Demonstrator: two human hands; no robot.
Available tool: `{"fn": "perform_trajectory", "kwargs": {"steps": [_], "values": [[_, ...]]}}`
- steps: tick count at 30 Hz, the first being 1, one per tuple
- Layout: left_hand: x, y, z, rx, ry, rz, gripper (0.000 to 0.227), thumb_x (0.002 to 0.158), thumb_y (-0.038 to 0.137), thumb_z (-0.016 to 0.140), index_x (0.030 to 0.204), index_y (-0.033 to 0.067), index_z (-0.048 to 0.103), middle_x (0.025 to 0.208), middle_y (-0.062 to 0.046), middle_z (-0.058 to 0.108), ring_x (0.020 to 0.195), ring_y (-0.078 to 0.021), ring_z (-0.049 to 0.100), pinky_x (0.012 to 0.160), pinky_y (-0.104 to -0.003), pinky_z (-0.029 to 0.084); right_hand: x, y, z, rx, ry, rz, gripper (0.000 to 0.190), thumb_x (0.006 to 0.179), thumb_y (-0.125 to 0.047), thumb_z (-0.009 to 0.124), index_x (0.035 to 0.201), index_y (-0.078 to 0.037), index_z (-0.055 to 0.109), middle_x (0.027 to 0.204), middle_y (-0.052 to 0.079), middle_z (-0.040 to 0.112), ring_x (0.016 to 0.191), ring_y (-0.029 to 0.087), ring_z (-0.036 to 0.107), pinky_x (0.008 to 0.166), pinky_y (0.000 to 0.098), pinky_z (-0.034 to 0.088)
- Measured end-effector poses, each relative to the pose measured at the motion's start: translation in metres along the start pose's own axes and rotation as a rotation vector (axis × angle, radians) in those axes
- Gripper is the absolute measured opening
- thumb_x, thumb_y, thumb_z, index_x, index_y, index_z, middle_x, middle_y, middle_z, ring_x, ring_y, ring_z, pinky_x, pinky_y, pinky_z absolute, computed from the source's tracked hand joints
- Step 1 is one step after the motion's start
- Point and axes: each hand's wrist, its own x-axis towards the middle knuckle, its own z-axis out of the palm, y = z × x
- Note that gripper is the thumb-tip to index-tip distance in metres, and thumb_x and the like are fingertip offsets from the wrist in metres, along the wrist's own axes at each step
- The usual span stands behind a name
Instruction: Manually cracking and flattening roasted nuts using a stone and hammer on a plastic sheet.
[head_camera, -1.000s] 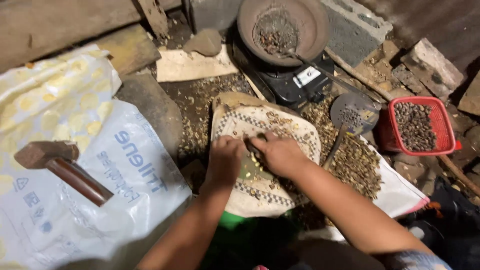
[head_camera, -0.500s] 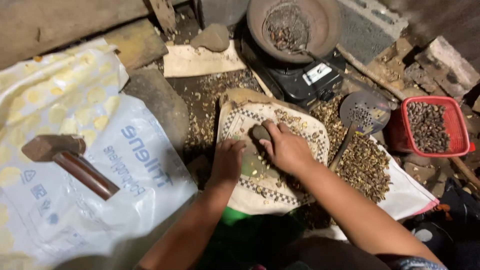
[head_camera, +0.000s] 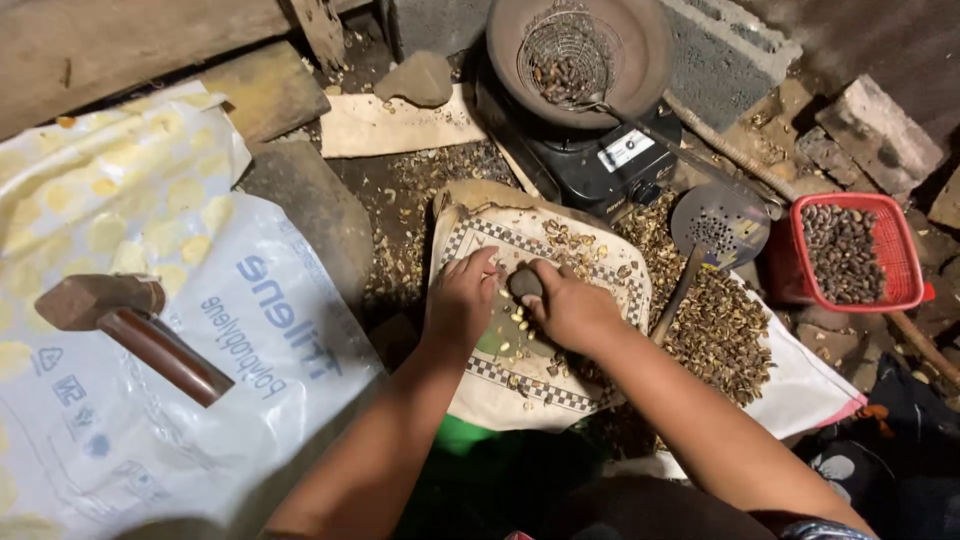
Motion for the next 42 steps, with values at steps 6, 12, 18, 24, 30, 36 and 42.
{"fn": "perform_trajectory", "kwargs": {"steps": [6,12,18,24,30,36,42], "values": [[-0.019,-0.018,0.013,0.145,0.135,0.078,0.052,0.089,0.003,0.067,0.138,-0.0024,0.052,0.137,-0.023,0.059,0.128,-0.0419,0.055,0.113,-0.048,0.044,0.01,-0.01,0.002,0.176,0.191,-0.054,0.051,0.098,-0.044,0.058,0.143,-0.024,0.043,0.124,0.022,0.063,0.09,0.042,0.071,0.075,0.0485,0.057],[-0.042,-0.01,0.015,0.206,-0.006,0.003,0.083,0.086,0.03,0.076,0.147,-0.0082,0.037,0.156,-0.031,0.031,0.148,-0.0494,0.025,0.119,-0.059,0.023,0.026,-0.024,-0.007,-0.089,0.082,-0.179,0.048,0.1,-0.045,0.054,0.145,-0.029,0.043,0.138,0.025,0.054,0.084,0.037,0.072,0.065,0.0478,0.06],[-0.042,-0.016,0.026,0.256,-0.061,-0.042,0.083,0.085,0.034,0.075,0.149,-0.0042,0.038,0.161,-0.028,0.03,0.151,-0.0458,0.024,0.121,-0.057,0.02,0.062,0.01,0.01,0.118,0.03,-0.049,0.049,0.099,-0.048,0.058,0.135,-0.017,0.045,0.115,0.022,0.069,0.094,0.041,0.07,0.08,0.051,0.055],[-0.042,-0.016,0.027,0.341,-0.105,-0.03,0.084,0.086,0.036,0.074,0.151,-0.0016,0.037,0.162,-0.027,0.028,0.152,-0.043,0.023,0.12,-0.057,0.019,0.04,-0.014,0.021,-0.023,0.087,-0.055,0.046,0.104,-0.045,0.054,0.138,-0.016,0.043,0.108,0.025,0.067,0.09,0.042,0.071,0.075,0.0509,0.057],[-0.042,-0.012,0.02,0.312,-0.068,0.019,0.079,0.089,0.035,0.072,0.151,-0.0005,0.039,0.16,-0.027,0.032,0.15,-0.0439,0.028,0.12,-0.057,0.021,0.022,0.001,0.021,0.023,0.182,-0.115,0.043,0.101,-0.043,0.057,0.139,-0.024,0.047,0.131,0.024,0.058,0.083,0.039,0.072,0.063,0.0481,0.058],[-0.049,-0.021,0.025,0.286,-0.033,0.057,0.065,0.096,0.029,0.063,0.15,-0.0013,0.042,0.162,-0.027,0.033,0.152,-0.0434,0.03,0.123,-0.057,0.022,-0.014,0.058,0.032,-0.326,0.734,-0.157,0.056,0.087,-0.04,0.064,0.142,-0.028,0.055,0.132,0.016,0.061,0.092,0.031,0.072,0.079,0.053,0.057],[-0.055,-0.018,0.023,0.287,0.081,0.02,0.048,0.094,0.021,0.06,0.139,0.0042,0.055,0.15,-0.021,0.049,0.144,-0.0419,0.041,0.12,-0.059,0.023,0.01,0.077,0.1,0.103,0.666,-0.549,0.04,0.093,0.004,0.055,0.126,-0.014,0.068,0.122,0.012,0.071,0.113,0.032,0.071,0.103,0.0409,0.06]]}}
